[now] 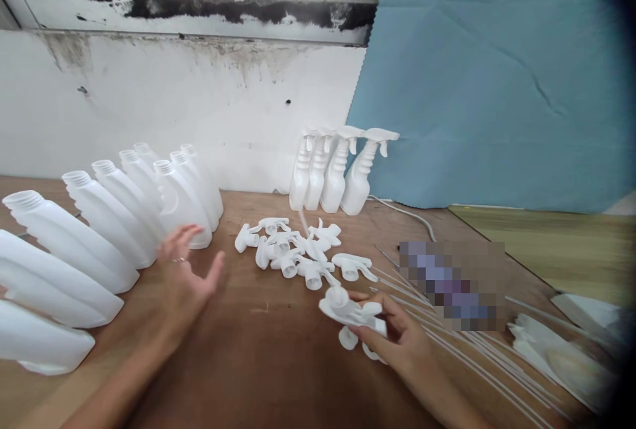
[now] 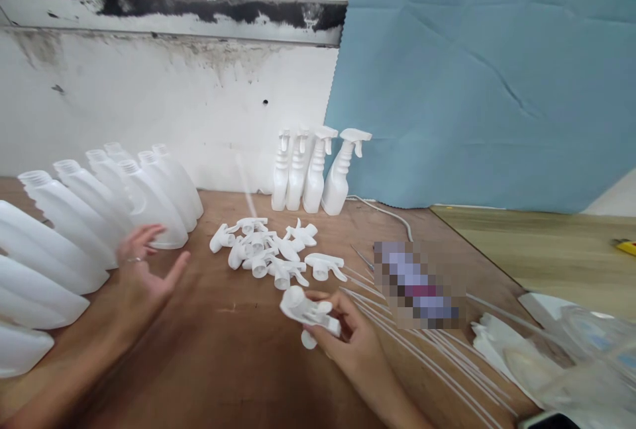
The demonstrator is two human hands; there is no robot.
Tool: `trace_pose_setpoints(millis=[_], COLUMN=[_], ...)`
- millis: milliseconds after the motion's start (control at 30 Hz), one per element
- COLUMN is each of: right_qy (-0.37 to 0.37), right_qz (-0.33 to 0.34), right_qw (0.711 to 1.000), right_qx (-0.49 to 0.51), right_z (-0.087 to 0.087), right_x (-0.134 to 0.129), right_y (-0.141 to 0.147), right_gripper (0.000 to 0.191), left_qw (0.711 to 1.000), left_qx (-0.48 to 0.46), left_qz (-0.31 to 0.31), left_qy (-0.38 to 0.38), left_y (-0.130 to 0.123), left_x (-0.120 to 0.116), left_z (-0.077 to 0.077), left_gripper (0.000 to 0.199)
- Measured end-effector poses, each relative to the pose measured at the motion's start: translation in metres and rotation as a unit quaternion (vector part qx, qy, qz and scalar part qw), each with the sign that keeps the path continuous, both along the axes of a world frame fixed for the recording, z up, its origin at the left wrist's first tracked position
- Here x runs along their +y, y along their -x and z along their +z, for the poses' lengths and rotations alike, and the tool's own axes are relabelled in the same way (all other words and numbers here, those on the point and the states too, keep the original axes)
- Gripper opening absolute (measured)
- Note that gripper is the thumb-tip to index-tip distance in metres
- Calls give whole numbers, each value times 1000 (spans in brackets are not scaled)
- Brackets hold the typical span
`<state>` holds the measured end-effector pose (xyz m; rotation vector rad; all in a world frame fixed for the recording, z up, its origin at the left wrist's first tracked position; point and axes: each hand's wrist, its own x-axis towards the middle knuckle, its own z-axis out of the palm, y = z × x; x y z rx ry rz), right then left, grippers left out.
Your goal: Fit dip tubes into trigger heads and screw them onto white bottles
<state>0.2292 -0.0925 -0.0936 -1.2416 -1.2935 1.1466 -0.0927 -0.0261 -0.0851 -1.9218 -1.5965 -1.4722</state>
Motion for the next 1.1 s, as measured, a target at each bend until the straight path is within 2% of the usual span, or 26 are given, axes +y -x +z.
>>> trace_pose_setpoints(millis=[100, 167, 267, 333, 433, 500, 567, 700, 900, 1100], right_qy=[6, -2, -24, -35, -39, -38, -31, -15, -25, -56], right_qz=[-50, -72, -109, -139, -158, -160, -163, -166, -170, -222], right_qw=[999, 997, 991, 982, 969, 961, 953, 943, 941, 925], right_qx=[0, 15, 73, 120, 185, 223, 252, 290, 293, 304], right_z=[-4, -5, -3, 1, 10, 16, 20, 21, 22, 31], right_x=[3, 6, 12, 16, 21, 24, 28, 31, 28, 28], right_y=[-23, -33, -41, -44, -50, -56, -63, -75, -74, -75], right_gripper=[34, 33, 33, 33, 31, 32, 37, 33, 13, 11], left_qw=[992, 985, 972, 971, 986, 998, 994, 968, 947, 947], left_qx=[0, -31, -97, -119, -83, 1, 98, 223, 276, 258], left_qz=[122, 168, 196, 195, 138, 56, -14, -108, -161, -182], left_qy=[-19, 23, 82, 76, 33, -3, -48, -29, 43, 54], left_y=[19, 26, 26, 23, 12, 2, -6, -12, -5, -3], left_x=[32, 47, 59, 58, 41, 20, -3, -36, -38, -36], left_z=[16, 23, 22, 15, 5, 2, 3, 12, 12, 9], left_gripper=[83, 99, 102, 95, 86, 86, 84, 79, 73, 70])
